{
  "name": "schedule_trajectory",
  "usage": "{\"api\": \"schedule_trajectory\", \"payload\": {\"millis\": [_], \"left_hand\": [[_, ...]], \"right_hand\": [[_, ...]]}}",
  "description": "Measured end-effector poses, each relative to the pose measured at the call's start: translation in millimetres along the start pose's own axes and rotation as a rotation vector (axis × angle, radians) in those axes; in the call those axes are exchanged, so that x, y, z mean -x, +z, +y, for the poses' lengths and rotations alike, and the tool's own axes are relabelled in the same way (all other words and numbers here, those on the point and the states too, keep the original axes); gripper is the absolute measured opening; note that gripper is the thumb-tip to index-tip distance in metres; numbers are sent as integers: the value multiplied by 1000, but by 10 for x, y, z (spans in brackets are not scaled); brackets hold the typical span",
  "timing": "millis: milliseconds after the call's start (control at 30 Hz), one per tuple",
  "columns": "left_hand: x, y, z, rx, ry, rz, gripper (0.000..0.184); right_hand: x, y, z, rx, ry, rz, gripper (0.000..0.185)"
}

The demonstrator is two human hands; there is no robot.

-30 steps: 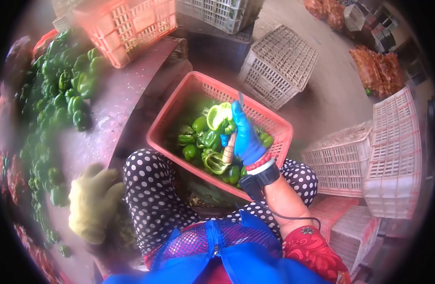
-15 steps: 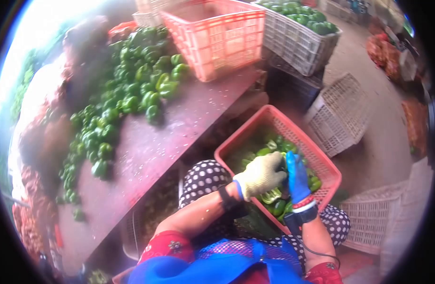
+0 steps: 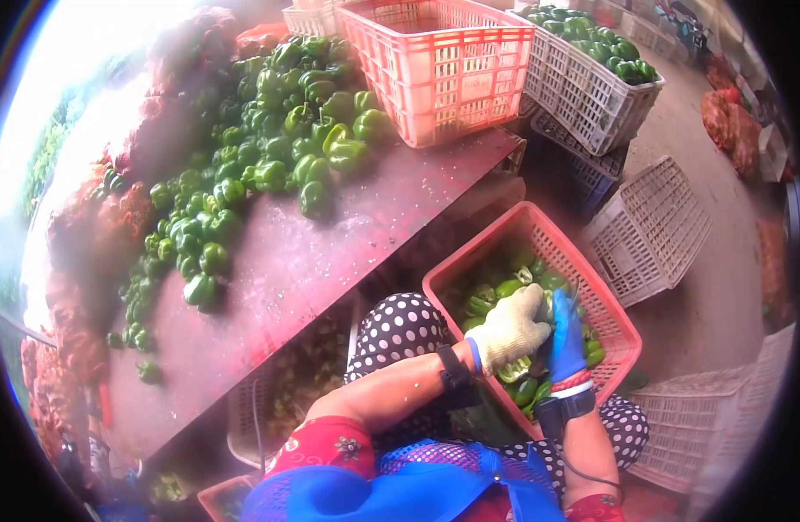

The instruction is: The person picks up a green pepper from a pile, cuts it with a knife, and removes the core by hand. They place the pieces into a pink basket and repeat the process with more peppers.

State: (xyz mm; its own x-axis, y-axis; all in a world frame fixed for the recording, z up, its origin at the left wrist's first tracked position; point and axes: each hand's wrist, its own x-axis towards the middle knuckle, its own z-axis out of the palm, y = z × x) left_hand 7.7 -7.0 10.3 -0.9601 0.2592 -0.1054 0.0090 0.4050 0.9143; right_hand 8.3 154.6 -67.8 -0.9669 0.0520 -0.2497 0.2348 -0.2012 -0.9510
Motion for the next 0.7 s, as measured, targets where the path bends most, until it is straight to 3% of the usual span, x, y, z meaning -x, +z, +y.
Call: {"api": "schedule_trajectory", "payload": {"millis": [67,100,167,267,333,400,467,533,567,600,633,700], "left_hand": [[-16,40,44,-66,74,117,18],[-50,73,-17,-172,214,157,18],[-142,155,-181,-377,495,233,18],[-136,65,-18,-362,438,234,18],[-182,14,50,286,256,405,22],[20,-531,416,693,-64,242,26],[256,-1209,281,694,-82,183,28],[725,-1805,207,469,-109,254,23],[990,-2077,245,216,-265,206,26],[1228,-2330,266,-29,-427,146,30],[1428,-2512,146,-295,-457,77,38],[1709,-2766,-232,-601,-510,134,39]], "right_hand": [[-74,-23,55,-116,70,-4,43],[-22,-24,-41,-44,108,-31,46],[22,120,-42,-189,85,-64,44],[7,14,64,-267,99,-13,52],[107,-29,-122,-126,121,78,62],[181,-46,-401,37,187,109,64],[121,-227,-530,453,125,87,60],[19,-438,-547,1027,0,85,58],[-51,-582,-418,1306,-128,142,62],[-81,-633,-372,1252,-133,117,65],[-116,-671,-319,1067,-52,82,65],[-139,-592,-284,709,122,5,55]]}}
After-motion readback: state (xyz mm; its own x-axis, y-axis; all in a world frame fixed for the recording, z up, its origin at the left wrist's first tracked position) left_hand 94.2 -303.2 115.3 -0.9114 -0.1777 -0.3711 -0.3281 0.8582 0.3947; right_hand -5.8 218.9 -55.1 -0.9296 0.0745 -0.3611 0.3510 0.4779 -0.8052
